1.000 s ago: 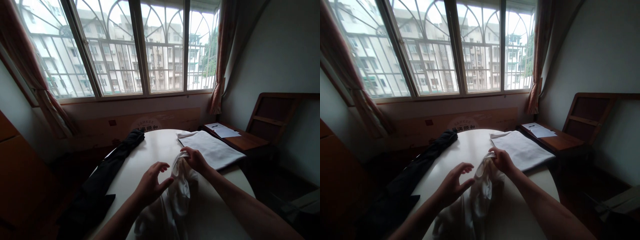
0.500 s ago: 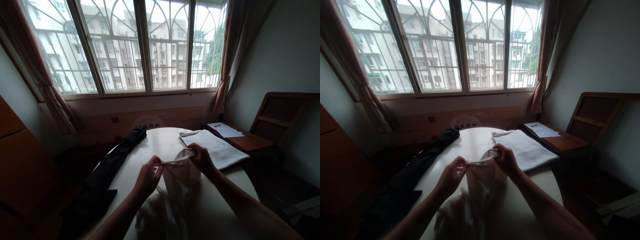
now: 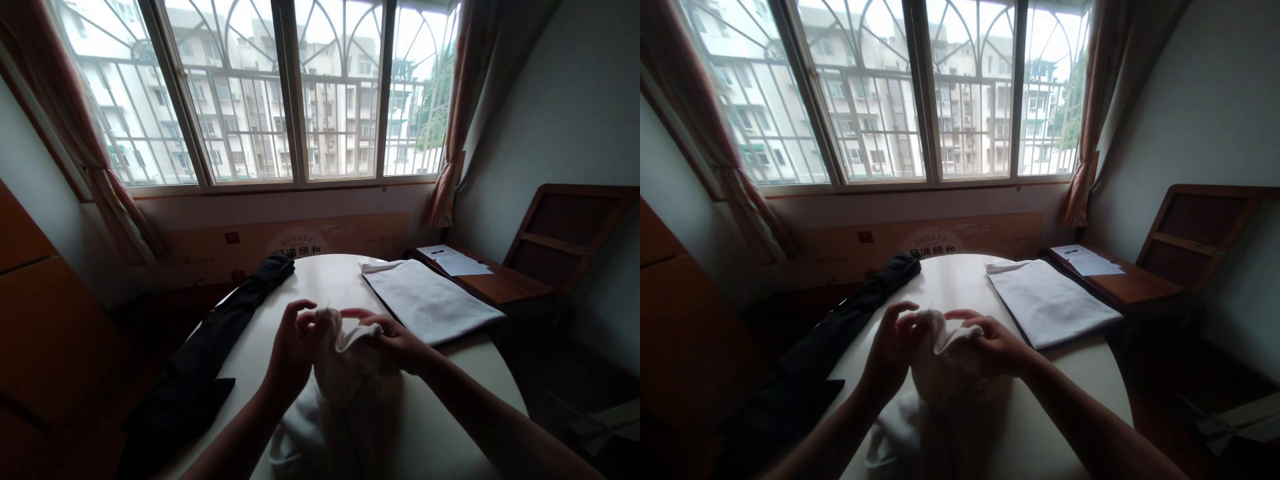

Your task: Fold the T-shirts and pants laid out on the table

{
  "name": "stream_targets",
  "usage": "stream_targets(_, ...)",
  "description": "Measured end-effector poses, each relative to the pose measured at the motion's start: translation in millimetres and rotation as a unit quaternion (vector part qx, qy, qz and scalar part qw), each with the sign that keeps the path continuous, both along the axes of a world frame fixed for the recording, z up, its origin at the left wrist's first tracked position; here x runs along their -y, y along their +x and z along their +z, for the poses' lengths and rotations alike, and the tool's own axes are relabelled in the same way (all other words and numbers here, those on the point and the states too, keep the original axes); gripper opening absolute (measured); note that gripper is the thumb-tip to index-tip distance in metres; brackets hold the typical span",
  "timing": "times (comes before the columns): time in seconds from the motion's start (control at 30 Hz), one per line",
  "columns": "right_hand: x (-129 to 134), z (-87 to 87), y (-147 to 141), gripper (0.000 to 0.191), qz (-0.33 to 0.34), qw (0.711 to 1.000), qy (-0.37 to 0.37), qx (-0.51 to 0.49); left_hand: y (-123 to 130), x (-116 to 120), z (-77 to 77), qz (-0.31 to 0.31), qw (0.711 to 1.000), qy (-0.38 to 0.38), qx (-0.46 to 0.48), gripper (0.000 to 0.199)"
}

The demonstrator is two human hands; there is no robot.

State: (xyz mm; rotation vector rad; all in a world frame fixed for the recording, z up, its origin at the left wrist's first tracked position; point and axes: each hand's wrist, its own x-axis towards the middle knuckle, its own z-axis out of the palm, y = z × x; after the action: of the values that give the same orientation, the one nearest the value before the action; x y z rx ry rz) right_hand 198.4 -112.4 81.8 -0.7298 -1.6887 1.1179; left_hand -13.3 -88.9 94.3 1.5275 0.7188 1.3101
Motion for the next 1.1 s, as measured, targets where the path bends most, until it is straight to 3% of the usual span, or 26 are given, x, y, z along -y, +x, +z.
stream_targets(0.1, 3, 0.4, -7, 0.047, 0.048, 0.998, 0.023, 0.024, 6, 12, -7.9, -0.035, 0.996, 0.034, -0.07, 0.038)
stream_targets(0.23, 3, -2.9, -11, 0.047, 0.077, 0.996, 0.025, 0.03, 3, 12, -14.9, 0.036, 0.981, 0.12, -0.148, 0.027)
stream_targets(0.33, 3, -6.8, -11, 0.046, 0.034, 0.999, -0.006, 0.0, -3, 5, -13.1, 0.062, 0.978, 0.143, -0.141, 0.027)
stream_targets(0.47, 4, -4.5, -6, 0.048, -0.084, 0.995, 0.001, -0.06, -3, 4, -7.9, -0.017, 0.979, 0.136, -0.149, 0.04)
stream_targets(0.6, 8, 13.5, -1, 0.049, -0.172, 0.981, 0.079, -0.048, 6, 15, -8.5, -0.042, 0.957, 0.135, -0.254, 0.026)
stream_targets(0.73, 15, 52.1, 2, 0.044, -0.192, 0.971, 0.144, 0.013, 10, 14, 1.9, 0.003, 0.953, 0.135, -0.272, 0.01)
stream_targets(0.83, 19, 95.8, 5, 0.04, -0.207, 0.963, 0.166, 0.05, 4, -5, 38.8, 0.072, 0.955, 0.158, -0.239, 0.006)
stream_targets(0.9, 21, 130.7, 7, 0.038, -0.19, 0.965, 0.167, 0.062, 0, -21, 79.1, 0.117, 0.956, 0.189, -0.193, 0.01)
stream_targets(1.0, 26, 189.3, 8, 0.038, -0.152, 0.971, 0.159, 0.09, -4, -34, 152.0, 0.144, 0.948, 0.236, -0.156, 0.018)
stream_targets(1.03, 27, 210.0, 8, 0.036, -0.151, 0.97, 0.162, 0.102, -5, -33, 176.4, 0.161, 0.934, 0.265, -0.176, 0.021)
stream_targets(1.1, 31, 251.9, 9, 0.032, -0.17, 0.96, 0.19, 0.116, -8, -23, 221.2, 0.245, 0.864, 0.367, -0.244, 0.022)
